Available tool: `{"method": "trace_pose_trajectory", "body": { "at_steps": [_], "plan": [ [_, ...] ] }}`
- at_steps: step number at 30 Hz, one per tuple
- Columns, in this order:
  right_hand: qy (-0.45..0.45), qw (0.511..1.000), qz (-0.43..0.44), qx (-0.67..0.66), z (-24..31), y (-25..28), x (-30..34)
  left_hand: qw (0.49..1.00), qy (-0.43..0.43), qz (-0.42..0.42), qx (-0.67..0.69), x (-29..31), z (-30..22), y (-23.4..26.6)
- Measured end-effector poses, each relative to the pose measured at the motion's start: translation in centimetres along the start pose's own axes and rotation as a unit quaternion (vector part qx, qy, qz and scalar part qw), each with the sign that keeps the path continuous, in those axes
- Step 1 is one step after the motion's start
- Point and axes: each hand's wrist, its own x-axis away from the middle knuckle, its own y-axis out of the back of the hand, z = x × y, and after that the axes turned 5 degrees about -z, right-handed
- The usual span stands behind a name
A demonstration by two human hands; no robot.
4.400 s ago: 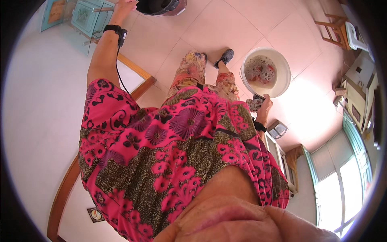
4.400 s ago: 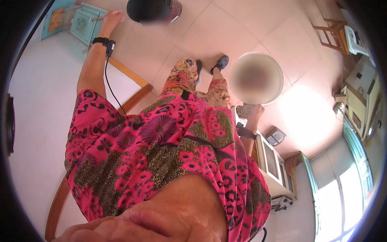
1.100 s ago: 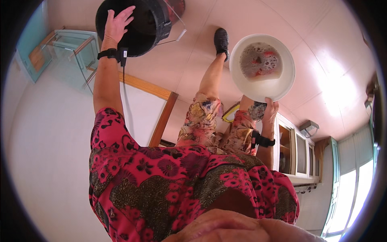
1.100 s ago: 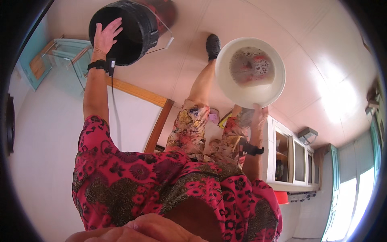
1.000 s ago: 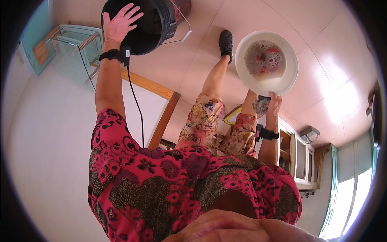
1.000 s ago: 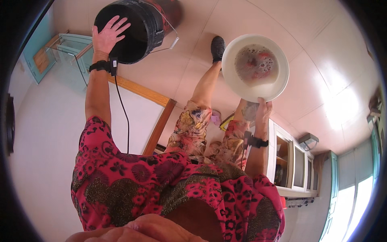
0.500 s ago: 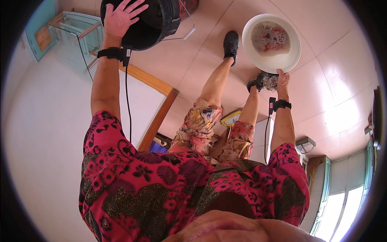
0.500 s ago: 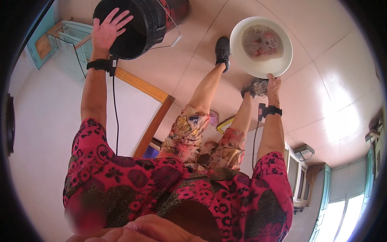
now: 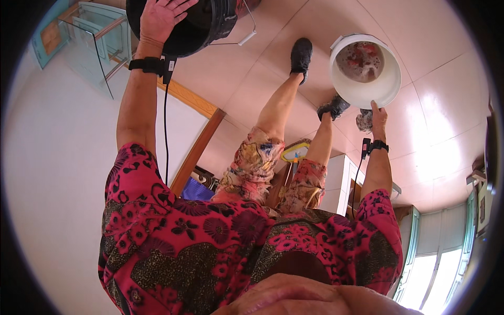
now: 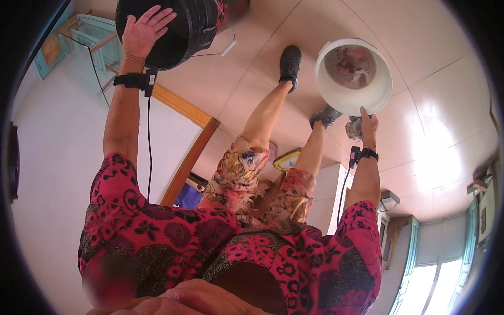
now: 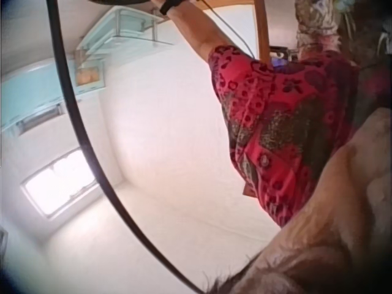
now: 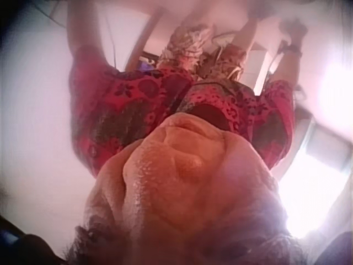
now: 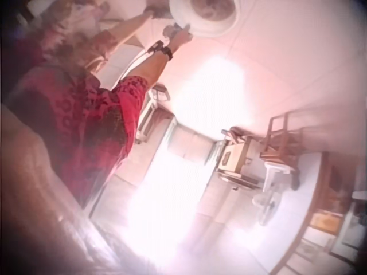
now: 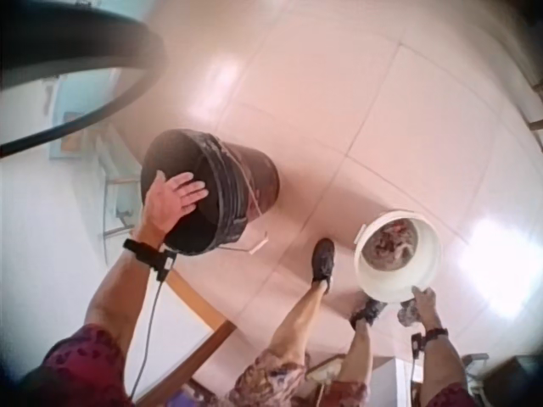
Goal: The person cleans the floor by hand using a cloth and a steel wool pad dipped into a bucket of water.
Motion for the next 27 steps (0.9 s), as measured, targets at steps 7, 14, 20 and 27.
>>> {"method": "trace_pose_trajectory", "body": {
  "at_steps": [7, 14, 20, 27],
  "plan": [
    [-0.025, 0.995, 0.008, -0.093, -3.3, 1.9, 4.6, 0.999, 0.0, 0.005, 0.046, 1.2, 0.0, 1.0],
    [-0.003, 0.948, 0.244, -0.206, 10.1, -5.3, 15.2, 0.982, -0.03, 0.122, 0.142, 3.2, 2.0, 3.7],
    [0.073, 0.876, 0.401, -0.259, 28.9, -17.6, 25.6, 0.933, -0.079, 0.297, 0.187, 2.7, 4.3, 7.9],
    [-0.015, 0.777, 0.432, -0.458, 37.3, -27.3, 28.9, 0.942, -0.118, 0.299, 0.098, 3.7, 5.4, 7.2]
  ]
}}
